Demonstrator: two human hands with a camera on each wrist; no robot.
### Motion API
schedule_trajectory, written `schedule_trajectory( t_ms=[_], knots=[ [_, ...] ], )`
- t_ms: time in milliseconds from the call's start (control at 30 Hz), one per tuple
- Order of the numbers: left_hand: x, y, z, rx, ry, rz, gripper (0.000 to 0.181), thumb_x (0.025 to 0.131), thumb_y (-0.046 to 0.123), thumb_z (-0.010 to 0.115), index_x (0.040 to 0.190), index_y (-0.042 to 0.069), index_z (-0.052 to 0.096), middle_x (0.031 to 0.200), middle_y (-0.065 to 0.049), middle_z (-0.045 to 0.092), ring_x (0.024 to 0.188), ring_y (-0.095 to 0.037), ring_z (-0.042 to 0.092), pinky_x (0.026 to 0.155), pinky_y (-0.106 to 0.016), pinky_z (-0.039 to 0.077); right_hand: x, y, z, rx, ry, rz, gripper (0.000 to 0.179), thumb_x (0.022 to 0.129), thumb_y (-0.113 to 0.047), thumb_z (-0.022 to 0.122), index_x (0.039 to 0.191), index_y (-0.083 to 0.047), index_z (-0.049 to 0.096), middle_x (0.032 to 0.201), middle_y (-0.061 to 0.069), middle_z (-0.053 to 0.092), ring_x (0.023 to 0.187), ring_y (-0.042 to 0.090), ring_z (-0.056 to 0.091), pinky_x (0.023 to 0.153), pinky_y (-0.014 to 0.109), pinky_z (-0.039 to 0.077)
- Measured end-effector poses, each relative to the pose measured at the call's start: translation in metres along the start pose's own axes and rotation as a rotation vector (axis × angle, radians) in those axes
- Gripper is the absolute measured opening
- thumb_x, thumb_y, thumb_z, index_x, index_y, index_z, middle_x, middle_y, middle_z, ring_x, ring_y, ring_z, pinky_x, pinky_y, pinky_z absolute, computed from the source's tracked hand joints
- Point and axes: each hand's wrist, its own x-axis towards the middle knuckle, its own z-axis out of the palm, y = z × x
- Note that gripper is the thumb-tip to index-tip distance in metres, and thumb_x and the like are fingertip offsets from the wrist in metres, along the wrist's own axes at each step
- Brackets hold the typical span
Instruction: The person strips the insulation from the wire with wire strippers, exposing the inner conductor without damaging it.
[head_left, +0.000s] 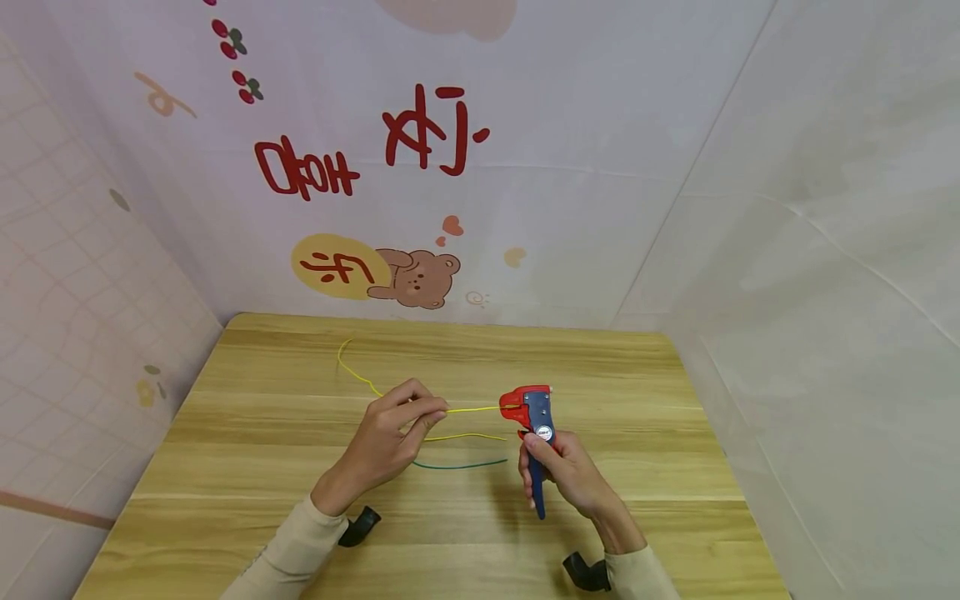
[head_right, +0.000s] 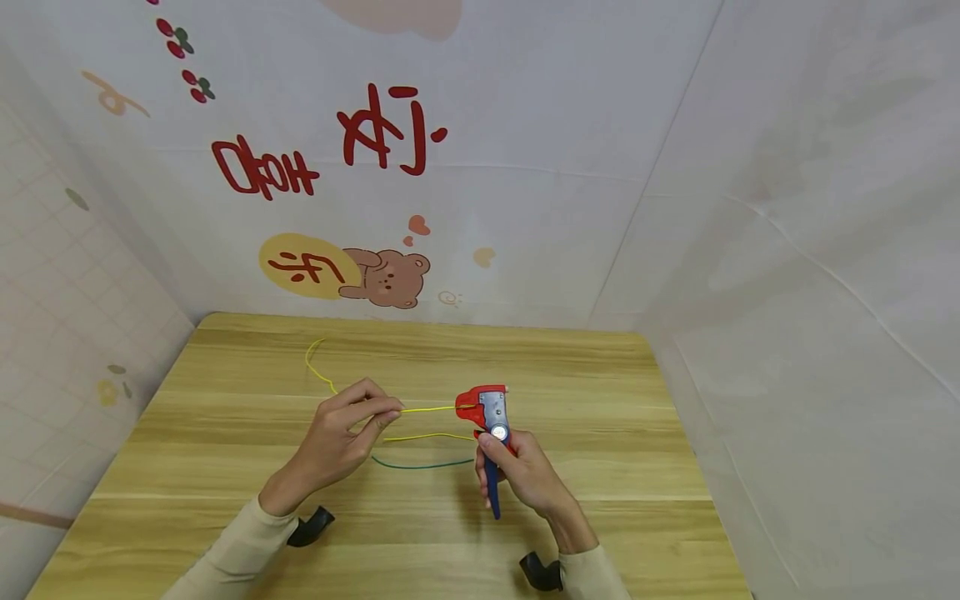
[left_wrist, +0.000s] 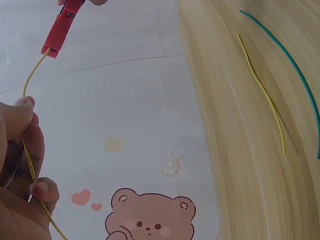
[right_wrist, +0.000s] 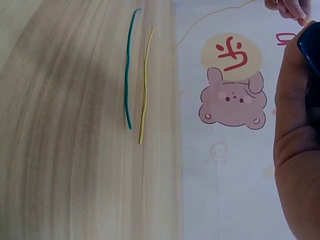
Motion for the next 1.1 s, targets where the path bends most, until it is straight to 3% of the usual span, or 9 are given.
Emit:
schedule_trajectory(
  t_ms=[67,233,333,867,1100],
  knots=[
    [0.0,0.0,0.0,0.001,0.002,-0.001,0.023,0.094,-0.01,0.084,0.107,0.009,0.085,0.098,0.0,0.071,0.075,-0.006,0.056,0.066,-0.013,0.045,0.0,0.0,0.001,-0.009,0.008,0.007,0.05,0.125,-0.021,0.039,0.098,0.016,0.059,0.078,0.006,0.067,0.064,0.01,0.071,0.058,0.037,0.066],
    [0.0,0.0,-0.001,0.0,0.005,-0.009,0.023,0.094,-0.009,0.084,0.108,0.009,0.086,0.098,0.0,0.071,0.075,-0.006,0.056,0.066,-0.013,0.046,0.001,0.002,0.003,-0.04,0.009,-0.02,0.048,0.125,-0.019,0.037,0.098,0.014,0.059,0.076,0.031,0.061,0.063,0.012,0.07,0.058,0.04,0.066],
    [-0.001,0.0,-0.002,-0.003,0.008,-0.011,0.023,0.094,-0.009,0.084,0.108,0.009,0.086,0.098,0.001,0.071,0.075,-0.006,0.056,0.066,-0.013,0.046,0.002,0.002,0.004,-0.055,0.007,-0.037,0.045,0.125,-0.016,0.037,0.098,0.013,0.059,0.077,0.038,0.057,0.063,0.012,0.07,0.058,0.04,0.066],
    [0.0,0.0,-0.003,-0.002,0.019,-0.008,0.023,0.094,-0.01,0.084,0.107,0.009,0.086,0.098,0.0,0.071,0.075,-0.006,0.056,0.061,-0.025,0.05,0.005,0.0,0.01,-0.139,0.034,-0.056,0.038,0.12,-0.008,0.049,0.088,0.007,0.064,0.072,0.033,0.059,0.058,0.014,0.069,0.056,0.042,0.065],
    [0.0,0.001,-0.004,0.001,0.02,-0.016,0.022,0.094,-0.009,0.084,0.107,0.009,0.086,0.097,0.0,0.071,0.075,-0.006,0.056,0.063,-0.021,0.049,0.005,0.0,0.012,-0.145,0.052,-0.046,0.039,0.121,-0.01,0.049,0.089,0.008,0.063,0.072,0.033,0.06,0.059,0.012,0.069,0.056,0.042,0.065]
  ],
)
